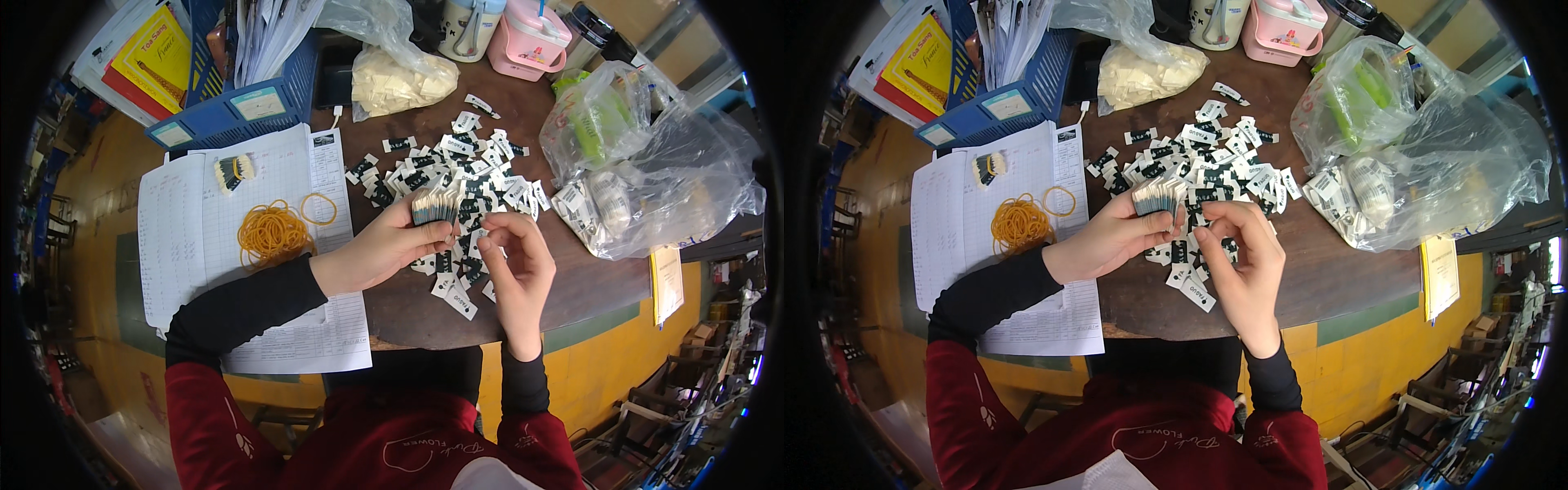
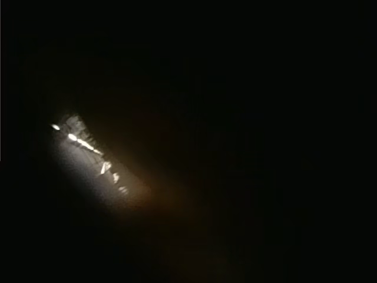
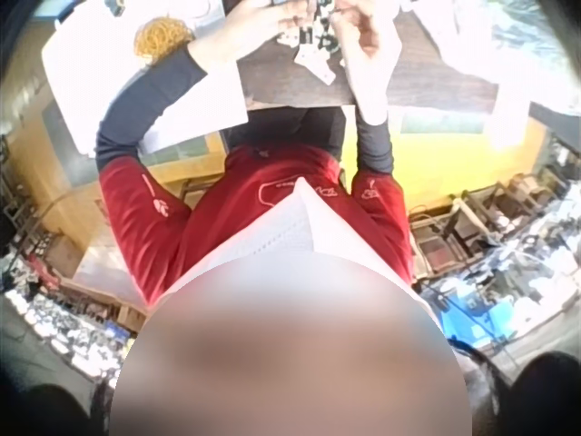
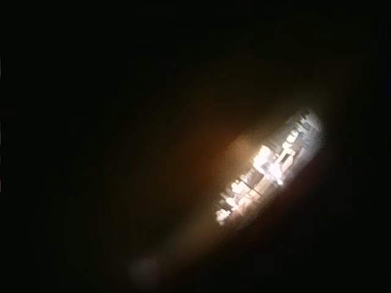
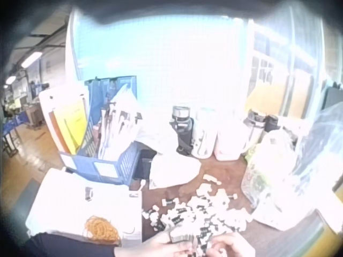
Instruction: The person sorts small white tags with black text on a table, picking them up and stacking them into bundles. A coworker places a large plastic bag of tags on the table. The person continues to gather and align the tags into neat stacks.
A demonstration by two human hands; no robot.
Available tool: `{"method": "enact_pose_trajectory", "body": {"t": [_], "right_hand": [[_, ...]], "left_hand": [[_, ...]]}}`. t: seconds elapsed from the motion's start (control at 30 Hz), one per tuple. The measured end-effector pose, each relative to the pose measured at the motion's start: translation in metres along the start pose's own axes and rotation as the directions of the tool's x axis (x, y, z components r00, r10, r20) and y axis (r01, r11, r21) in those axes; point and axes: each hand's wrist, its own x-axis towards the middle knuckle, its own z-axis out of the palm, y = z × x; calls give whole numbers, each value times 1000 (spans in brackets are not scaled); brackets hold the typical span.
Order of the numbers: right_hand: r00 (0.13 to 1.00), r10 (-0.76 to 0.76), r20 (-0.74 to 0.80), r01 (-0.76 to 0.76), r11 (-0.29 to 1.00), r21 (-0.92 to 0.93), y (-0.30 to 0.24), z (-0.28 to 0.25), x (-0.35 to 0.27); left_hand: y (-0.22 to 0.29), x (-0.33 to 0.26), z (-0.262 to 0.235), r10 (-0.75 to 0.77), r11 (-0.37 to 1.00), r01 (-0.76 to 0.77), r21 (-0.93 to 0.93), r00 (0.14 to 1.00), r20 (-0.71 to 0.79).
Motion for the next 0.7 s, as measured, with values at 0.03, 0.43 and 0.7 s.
{"method": "enact_pose_trajectory", "body": {"t": [0.03,0.43,0.7], "right_hand": [[1000,16,-9,-16,999,47,2,4,0],[967,246,-74,-192,884,426,6,31,-6],[956,284,-71,-216,848,485,12,28,-8]], "left_hand": [[-1,-1,1,-1,1000,1,9,1000,-12],[1,-9,15,10,999,-3,53,992,-122],[3,-11,18,-17,997,28,74,990,-141]]}}
